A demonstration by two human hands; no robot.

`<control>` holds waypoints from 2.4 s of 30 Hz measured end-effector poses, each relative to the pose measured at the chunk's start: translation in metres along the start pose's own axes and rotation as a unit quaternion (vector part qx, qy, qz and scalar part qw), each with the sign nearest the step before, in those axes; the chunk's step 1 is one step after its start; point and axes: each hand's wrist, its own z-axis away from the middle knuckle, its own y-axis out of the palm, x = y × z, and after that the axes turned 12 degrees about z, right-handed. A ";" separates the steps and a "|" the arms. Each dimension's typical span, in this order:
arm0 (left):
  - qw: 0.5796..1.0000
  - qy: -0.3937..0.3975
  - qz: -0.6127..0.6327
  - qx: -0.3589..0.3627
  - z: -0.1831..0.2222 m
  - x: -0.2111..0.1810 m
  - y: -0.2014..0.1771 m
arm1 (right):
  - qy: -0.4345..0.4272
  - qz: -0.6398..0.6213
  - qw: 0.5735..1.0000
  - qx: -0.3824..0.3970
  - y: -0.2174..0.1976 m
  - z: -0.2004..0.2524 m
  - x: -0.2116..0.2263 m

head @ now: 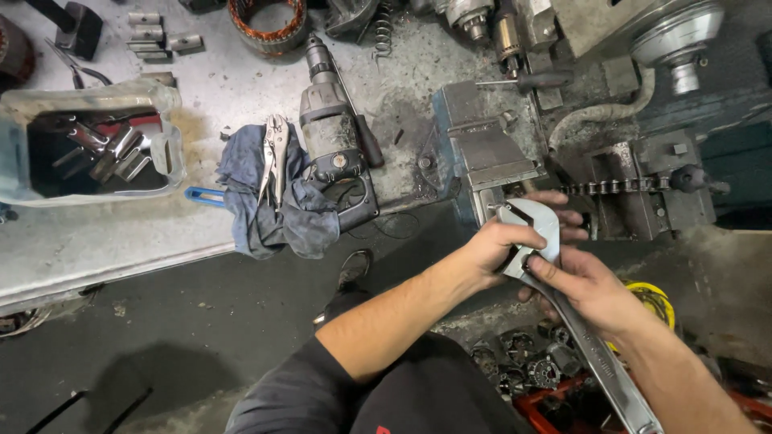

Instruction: Using hand tools like pliers, a hammer, and an adjustable wrench to manipulate a metal part secured in a vise.

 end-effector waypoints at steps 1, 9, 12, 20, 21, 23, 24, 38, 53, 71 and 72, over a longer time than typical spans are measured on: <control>1.000 -0.012 -0.018 -0.008 0.002 -0.004 0.006 | -0.010 0.002 1.000 -0.006 0.002 0.001 0.002; 0.999 -0.043 -0.010 -0.031 0.010 -0.012 0.014 | -0.038 -0.009 0.999 0.019 0.007 0.011 0.012; 0.999 -0.040 -0.004 -0.022 0.008 -0.011 0.005 | -0.053 -0.038 0.997 0.037 0.008 0.010 0.015; 0.996 -0.015 -0.023 -0.080 0.003 0.000 -0.005 | -0.020 0.003 0.999 -0.027 0.007 -0.013 -0.022; 0.996 -0.015 -0.021 -0.080 0.004 -0.001 -0.001 | -0.018 0.004 0.999 -0.028 0.008 -0.007 -0.014; 0.993 -0.022 -0.035 -0.107 0.004 -0.004 0.008 | 0.017 -0.047 0.998 -0.026 0.010 0.004 0.000; 0.993 -0.021 -0.034 -0.107 0.004 -0.004 0.007 | 0.016 -0.047 0.998 -0.026 0.009 0.005 0.000; 0.995 -0.032 0.023 -0.094 -0.003 0.001 -0.001 | 0.040 -0.124 0.991 0.023 0.012 0.016 0.026; 0.991 -0.026 0.037 -0.128 -0.005 0.002 0.000 | -0.012 -0.030 0.995 0.092 -0.005 0.011 0.013; 0.985 -0.128 0.013 -0.112 0.003 -0.030 0.002 | 0.048 -0.276 0.931 0.233 0.032 0.059 -0.255; 0.985 -0.126 0.010 -0.114 0.002 -0.036 0.004 | 0.045 -0.276 0.931 0.236 0.051 0.066 -0.234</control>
